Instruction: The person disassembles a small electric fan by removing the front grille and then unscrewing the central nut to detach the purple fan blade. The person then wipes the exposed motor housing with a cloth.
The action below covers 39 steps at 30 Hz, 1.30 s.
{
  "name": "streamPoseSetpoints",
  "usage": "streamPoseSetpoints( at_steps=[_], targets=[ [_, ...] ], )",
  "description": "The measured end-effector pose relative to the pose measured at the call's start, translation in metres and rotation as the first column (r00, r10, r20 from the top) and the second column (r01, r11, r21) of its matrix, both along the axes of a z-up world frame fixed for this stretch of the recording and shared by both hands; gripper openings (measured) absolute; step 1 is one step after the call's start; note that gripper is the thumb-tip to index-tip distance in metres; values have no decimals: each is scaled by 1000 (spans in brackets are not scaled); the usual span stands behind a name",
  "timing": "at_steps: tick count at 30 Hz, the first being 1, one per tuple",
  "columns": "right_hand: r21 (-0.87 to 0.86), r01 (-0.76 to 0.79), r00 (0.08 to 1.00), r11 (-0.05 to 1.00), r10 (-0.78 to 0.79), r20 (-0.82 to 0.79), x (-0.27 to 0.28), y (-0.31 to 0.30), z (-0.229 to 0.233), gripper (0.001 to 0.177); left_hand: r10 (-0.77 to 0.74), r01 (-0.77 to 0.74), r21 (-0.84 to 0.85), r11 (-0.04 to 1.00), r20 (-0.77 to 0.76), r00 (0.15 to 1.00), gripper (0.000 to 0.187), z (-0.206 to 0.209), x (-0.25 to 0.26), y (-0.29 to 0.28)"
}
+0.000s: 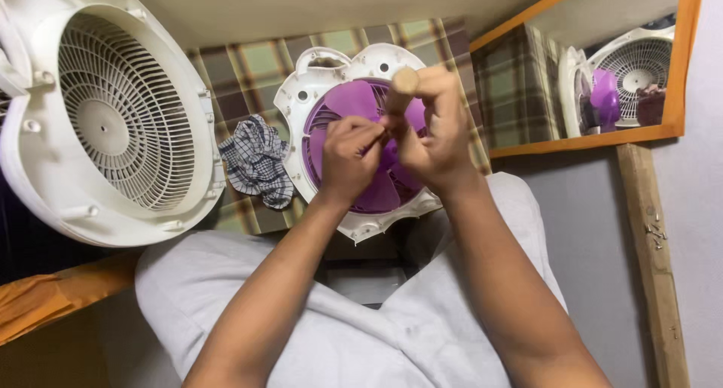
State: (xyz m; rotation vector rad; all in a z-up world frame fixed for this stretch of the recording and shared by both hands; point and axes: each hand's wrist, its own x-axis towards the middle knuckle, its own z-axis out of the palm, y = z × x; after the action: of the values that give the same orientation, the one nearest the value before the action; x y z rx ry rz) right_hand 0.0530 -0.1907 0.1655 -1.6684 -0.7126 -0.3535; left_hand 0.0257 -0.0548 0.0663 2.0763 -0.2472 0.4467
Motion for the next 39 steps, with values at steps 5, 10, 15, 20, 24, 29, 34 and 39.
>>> streamPoseSetpoints(
  at_steps=[5,10,15,20,24,29,34,39],
  targets=[
    [-199,-78,972,977,30,-232,-3,-27,18,19,-132,131,-83,988,-2,991,23,3,4,11],
    [-162,-128,981,979,100,-169,-6,-33,26,35,-139,139,-17,990,-6,990,26,0,4,11],
    [-216,172,984,961,-157,84,-7,-27,28,35,-152,152,29,988,-12,988,19,2,5,7],
    [-278,122,992,953,-121,22,-6,-35,36,38,-271,266,-55,962,-124,954,28,4,8,17],
    [-167,54,997,985,-62,-47,-3,-39,35,55,-352,359,77,930,-92,931,34,-2,13,24],
    [-51,-77,997,996,77,-3,0,-44,25,50,-312,322,77,944,-115,943,31,-6,8,23],
    [-61,53,993,997,-47,105,1,-47,13,55,-280,287,39,957,-129,951,26,-8,9,20],
    [-18,196,968,980,-190,165,2,-47,9,38,-282,290,24,957,-155,947,26,-8,8,23]
  ],
)
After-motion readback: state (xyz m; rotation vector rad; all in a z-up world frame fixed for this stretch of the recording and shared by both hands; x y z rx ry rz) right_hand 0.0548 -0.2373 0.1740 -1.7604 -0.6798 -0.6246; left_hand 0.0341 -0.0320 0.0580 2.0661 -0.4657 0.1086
